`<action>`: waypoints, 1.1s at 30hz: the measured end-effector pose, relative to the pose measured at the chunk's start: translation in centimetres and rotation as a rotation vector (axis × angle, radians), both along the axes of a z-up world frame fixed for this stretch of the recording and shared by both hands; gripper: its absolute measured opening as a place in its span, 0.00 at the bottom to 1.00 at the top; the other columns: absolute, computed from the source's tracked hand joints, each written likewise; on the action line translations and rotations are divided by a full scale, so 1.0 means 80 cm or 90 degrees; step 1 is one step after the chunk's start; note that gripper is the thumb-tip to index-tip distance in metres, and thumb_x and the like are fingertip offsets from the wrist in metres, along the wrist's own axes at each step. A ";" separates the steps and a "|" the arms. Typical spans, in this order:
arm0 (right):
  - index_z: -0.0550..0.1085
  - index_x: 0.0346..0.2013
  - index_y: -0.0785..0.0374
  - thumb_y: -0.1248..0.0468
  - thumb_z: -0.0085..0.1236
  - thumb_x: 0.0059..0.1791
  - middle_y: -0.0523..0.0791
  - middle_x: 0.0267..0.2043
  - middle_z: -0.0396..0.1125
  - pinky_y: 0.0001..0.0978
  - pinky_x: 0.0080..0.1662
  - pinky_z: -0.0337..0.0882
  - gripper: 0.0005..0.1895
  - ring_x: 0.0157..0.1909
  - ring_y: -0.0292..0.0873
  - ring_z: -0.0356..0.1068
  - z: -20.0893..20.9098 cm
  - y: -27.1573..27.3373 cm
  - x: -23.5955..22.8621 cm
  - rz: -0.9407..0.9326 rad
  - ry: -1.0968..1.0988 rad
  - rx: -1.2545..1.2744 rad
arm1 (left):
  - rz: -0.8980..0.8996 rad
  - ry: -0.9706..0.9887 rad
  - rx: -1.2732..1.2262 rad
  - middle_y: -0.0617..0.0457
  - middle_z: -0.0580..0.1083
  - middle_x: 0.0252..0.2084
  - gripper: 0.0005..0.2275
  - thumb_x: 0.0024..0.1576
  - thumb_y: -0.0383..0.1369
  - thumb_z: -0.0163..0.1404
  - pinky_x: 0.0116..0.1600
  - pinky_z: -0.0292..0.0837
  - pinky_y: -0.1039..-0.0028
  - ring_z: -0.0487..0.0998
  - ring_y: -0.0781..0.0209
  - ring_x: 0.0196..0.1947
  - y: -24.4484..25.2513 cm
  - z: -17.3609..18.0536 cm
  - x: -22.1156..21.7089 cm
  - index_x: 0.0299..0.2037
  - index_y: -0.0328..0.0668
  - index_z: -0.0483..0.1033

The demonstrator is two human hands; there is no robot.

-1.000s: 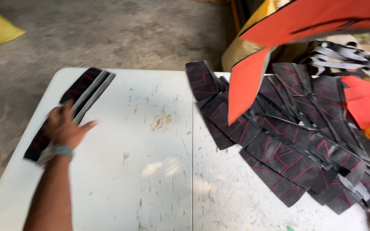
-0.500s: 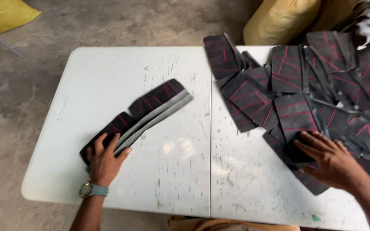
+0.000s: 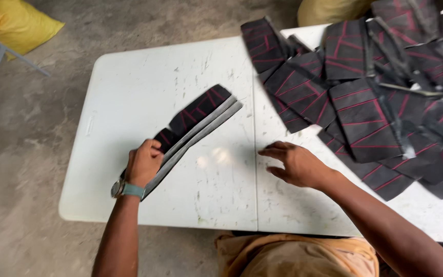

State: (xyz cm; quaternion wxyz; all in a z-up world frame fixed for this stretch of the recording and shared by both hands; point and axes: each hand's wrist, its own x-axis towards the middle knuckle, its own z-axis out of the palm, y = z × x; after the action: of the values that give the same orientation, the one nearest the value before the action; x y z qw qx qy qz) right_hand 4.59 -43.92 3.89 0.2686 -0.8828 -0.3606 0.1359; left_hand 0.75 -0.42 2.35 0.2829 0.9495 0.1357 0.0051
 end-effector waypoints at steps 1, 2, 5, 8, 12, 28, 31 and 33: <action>0.72 0.61 0.53 0.58 0.57 0.49 0.44 0.60 0.68 0.41 0.56 0.71 0.24 0.57 0.50 0.70 -0.005 0.021 0.002 0.019 -0.004 0.026 | 0.000 -0.005 0.000 0.43 0.82 0.41 0.12 0.53 0.28 0.58 0.47 0.79 0.62 0.83 0.48 0.42 0.000 0.001 -0.006 0.47 0.36 0.77; 0.73 0.58 0.54 0.59 0.57 0.50 0.44 0.59 0.69 0.40 0.57 0.71 0.22 0.57 0.49 0.70 -0.008 0.041 0.009 0.033 -0.016 0.049 | -0.006 -0.018 -0.004 0.43 0.81 0.42 0.13 0.52 0.29 0.59 0.47 0.78 0.62 0.83 0.48 0.41 -0.006 0.000 0.000 0.47 0.36 0.78; 0.75 0.56 0.55 0.62 0.58 0.49 0.44 0.61 0.68 0.41 0.60 0.69 0.20 0.59 0.49 0.69 -0.017 0.125 0.019 0.096 -0.110 0.101 | -0.093 -0.087 0.086 0.40 0.80 0.43 0.12 0.51 0.32 0.62 0.45 0.76 0.60 0.81 0.44 0.41 -0.022 -0.010 0.014 0.41 0.34 0.82; 0.73 0.59 0.53 0.64 0.56 0.47 0.42 0.68 0.63 0.42 0.59 0.69 0.24 0.60 0.46 0.69 -0.016 0.214 0.017 0.121 -0.140 0.053 | -0.115 -0.075 0.064 0.42 0.81 0.41 0.08 0.52 0.32 0.61 0.43 0.76 0.61 0.81 0.48 0.38 -0.029 -0.020 0.027 0.36 0.35 0.83; 0.53 0.75 0.48 0.68 0.44 0.53 0.45 0.81 0.42 0.38 0.49 0.76 0.35 0.55 0.44 0.73 -0.001 0.289 0.005 0.161 0.041 -0.165 | 0.002 -0.064 -0.065 0.45 0.81 0.34 0.06 0.53 0.33 0.60 0.43 0.77 0.64 0.83 0.52 0.34 -0.007 -0.010 0.037 0.35 0.39 0.83; 0.56 0.74 0.51 0.69 0.52 0.50 0.52 0.66 0.54 0.41 0.43 0.78 0.37 0.50 0.51 0.72 -0.003 0.333 -0.058 0.336 0.025 -0.254 | -0.060 -0.166 0.201 0.39 0.78 0.37 0.05 0.54 0.27 0.58 0.42 0.77 0.53 0.79 0.37 0.37 -0.008 0.014 0.078 0.29 0.33 0.77; 0.67 0.64 0.51 0.71 0.57 0.43 0.51 0.62 0.58 0.37 0.39 0.77 0.34 0.46 0.49 0.70 0.011 0.289 -0.068 0.356 -0.037 -0.204 | -0.094 -0.037 0.220 0.39 0.77 0.42 0.05 0.55 0.28 0.58 0.45 0.77 0.54 0.80 0.38 0.42 -0.038 0.014 0.084 0.33 0.32 0.78; 0.72 0.49 0.57 0.66 0.56 0.47 0.51 0.56 0.62 0.40 0.36 0.74 0.15 0.40 0.50 0.70 0.006 0.234 -0.079 0.335 -0.008 -0.178 | -0.128 0.005 0.211 0.40 0.74 0.48 0.07 0.56 0.28 0.56 0.46 0.77 0.53 0.79 0.37 0.44 -0.065 0.005 0.080 0.42 0.33 0.77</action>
State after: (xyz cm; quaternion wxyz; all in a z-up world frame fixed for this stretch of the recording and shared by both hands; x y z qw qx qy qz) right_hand -1.71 -25.18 4.40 0.0973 -0.7882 -0.5566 0.2437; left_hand 7.16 -5.63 2.73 0.1217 0.9918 0.0382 -0.0044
